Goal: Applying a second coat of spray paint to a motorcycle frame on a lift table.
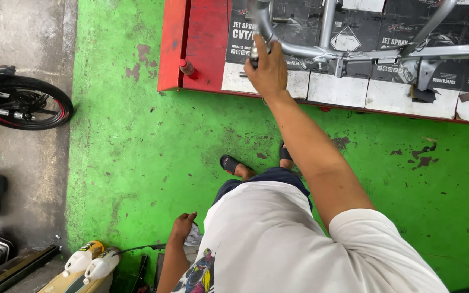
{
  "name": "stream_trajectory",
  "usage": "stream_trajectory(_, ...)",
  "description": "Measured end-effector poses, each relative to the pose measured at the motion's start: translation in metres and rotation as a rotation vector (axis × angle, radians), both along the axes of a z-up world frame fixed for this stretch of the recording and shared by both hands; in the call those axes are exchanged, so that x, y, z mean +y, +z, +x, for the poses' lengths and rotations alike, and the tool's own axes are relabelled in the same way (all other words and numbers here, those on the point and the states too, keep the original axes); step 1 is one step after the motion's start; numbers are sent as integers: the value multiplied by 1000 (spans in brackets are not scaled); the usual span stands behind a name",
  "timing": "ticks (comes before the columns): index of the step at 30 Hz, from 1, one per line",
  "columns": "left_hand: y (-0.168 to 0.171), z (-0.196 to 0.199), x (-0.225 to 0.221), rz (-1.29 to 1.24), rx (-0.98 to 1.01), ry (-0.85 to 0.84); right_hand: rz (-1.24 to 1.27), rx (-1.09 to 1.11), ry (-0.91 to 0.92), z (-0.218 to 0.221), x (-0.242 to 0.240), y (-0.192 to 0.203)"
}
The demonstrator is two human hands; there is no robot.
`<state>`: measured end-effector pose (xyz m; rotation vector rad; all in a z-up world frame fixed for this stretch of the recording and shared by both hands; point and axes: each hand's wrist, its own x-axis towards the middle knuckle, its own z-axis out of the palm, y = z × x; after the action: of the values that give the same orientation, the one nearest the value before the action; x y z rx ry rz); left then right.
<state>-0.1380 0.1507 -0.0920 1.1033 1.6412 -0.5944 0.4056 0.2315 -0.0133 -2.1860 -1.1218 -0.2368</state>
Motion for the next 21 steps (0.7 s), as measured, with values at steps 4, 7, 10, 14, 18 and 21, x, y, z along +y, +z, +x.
stream_trajectory(4, 12, 10, 5, -25, -27, 54, -144, 44, 24, -10, -18, -17)
stream_trajectory(7, 14, 8, 5, -22, -7, 9, -181, 157, 6, -7, -27, -13)
stream_trajectory(10, 12, 0, 6, -33, 14, -10, -193, 256, -25, 4, -29, -4)
stream_trajectory(14, 12, -4, 4, -80, 4, 75, -158, 299, -21, 14, -37, 8)
stream_trajectory(18, 9, 1, 4, -99, -21, 129, 37, 187, 59, 22, -41, 31)
stream_trajectory(21, 10, 13, -2, -74, -29, 143, 87, 105, 82, 29, -37, 50)
